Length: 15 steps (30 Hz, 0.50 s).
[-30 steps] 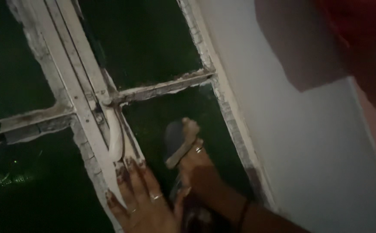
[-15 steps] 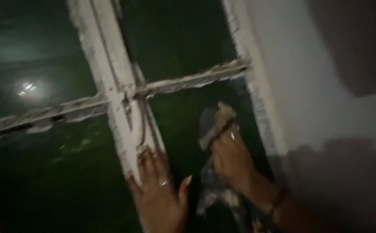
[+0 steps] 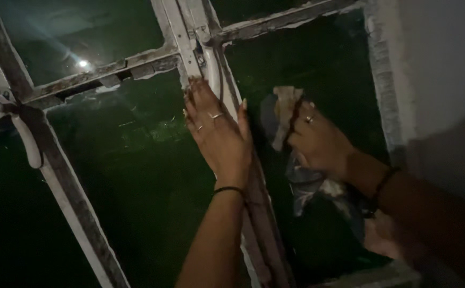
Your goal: The person wipes the green glass and white frame of a window using a cloth and then uses their hands to manipulate the latch and frame edges.
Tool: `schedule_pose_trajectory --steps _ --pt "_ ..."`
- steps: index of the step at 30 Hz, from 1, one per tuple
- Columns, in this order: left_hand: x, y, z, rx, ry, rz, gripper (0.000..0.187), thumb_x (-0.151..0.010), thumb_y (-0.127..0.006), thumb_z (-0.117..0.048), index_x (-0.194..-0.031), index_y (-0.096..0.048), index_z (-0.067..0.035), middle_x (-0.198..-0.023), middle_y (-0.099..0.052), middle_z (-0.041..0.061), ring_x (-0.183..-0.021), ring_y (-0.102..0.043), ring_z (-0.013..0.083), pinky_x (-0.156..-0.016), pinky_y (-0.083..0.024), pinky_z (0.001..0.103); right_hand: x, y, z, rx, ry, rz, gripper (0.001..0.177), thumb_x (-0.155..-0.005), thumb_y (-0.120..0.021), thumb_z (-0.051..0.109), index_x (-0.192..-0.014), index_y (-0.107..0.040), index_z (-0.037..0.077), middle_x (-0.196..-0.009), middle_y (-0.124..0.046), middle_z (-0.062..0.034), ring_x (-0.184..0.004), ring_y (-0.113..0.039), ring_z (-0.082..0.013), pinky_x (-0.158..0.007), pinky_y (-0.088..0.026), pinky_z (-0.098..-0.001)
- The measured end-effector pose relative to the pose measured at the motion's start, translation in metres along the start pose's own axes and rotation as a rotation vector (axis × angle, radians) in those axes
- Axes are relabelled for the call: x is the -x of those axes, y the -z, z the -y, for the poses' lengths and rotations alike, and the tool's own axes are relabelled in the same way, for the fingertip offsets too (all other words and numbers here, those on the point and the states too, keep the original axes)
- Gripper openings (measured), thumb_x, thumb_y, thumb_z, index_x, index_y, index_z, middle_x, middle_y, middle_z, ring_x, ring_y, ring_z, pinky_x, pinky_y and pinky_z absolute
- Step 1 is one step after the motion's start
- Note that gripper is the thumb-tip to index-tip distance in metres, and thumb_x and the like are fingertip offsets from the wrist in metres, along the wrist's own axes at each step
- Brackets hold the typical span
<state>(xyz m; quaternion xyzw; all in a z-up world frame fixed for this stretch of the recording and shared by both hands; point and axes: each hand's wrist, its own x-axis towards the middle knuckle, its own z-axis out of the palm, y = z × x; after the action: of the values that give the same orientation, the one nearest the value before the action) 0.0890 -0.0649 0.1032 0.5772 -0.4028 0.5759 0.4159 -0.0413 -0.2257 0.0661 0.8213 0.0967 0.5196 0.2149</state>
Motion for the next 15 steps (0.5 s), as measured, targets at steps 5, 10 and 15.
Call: schedule_pose_trajectory --steps 5,10,15 --pt "-0.005 -0.003 0.0 -0.076 -0.011 0.007 0.076 -0.103 -0.055 -0.03 -0.164 -0.021 -0.001 -0.172 -0.023 0.019 -0.159 -0.023 0.0409 -0.129 -0.019 0.055 -0.044 -0.008 0.006 0.083 0.058 -0.296 0.023 -0.07 -0.067 0.006 -0.091 -0.064 -0.003 -0.112 -0.059 -0.0293 -0.115 -0.053 -0.0507 -0.108 -0.039 -0.0636" --pt "-0.004 -0.005 0.006 -0.065 -0.045 0.002 0.071 -0.106 -0.053 -0.028 -0.165 -0.022 -0.002 -0.172 -0.022 0.02 -0.159 -0.024 0.0416 -0.129 -0.019 0.057 -0.028 -0.027 0.014 0.084 0.056 -0.147 0.016 -0.071 -0.067 0.007 -0.085 -0.064 -0.001 -0.095 -0.059 -0.0254 -0.104 -0.056 -0.0489 -0.114 -0.036 -0.0656" --pt "-0.005 -0.001 0.002 -0.041 -0.021 0.01 0.067 -0.107 -0.051 -0.03 -0.164 -0.026 -0.005 -0.17 -0.024 0.02 -0.155 -0.027 0.0424 -0.126 -0.02 0.059 0.031 -0.036 0.009 -0.037 0.153 -0.147 0.03 -0.071 -0.066 0.007 -0.099 -0.068 -0.003 -0.108 -0.063 -0.0239 -0.115 -0.058 -0.0462 -0.118 -0.036 -0.063"
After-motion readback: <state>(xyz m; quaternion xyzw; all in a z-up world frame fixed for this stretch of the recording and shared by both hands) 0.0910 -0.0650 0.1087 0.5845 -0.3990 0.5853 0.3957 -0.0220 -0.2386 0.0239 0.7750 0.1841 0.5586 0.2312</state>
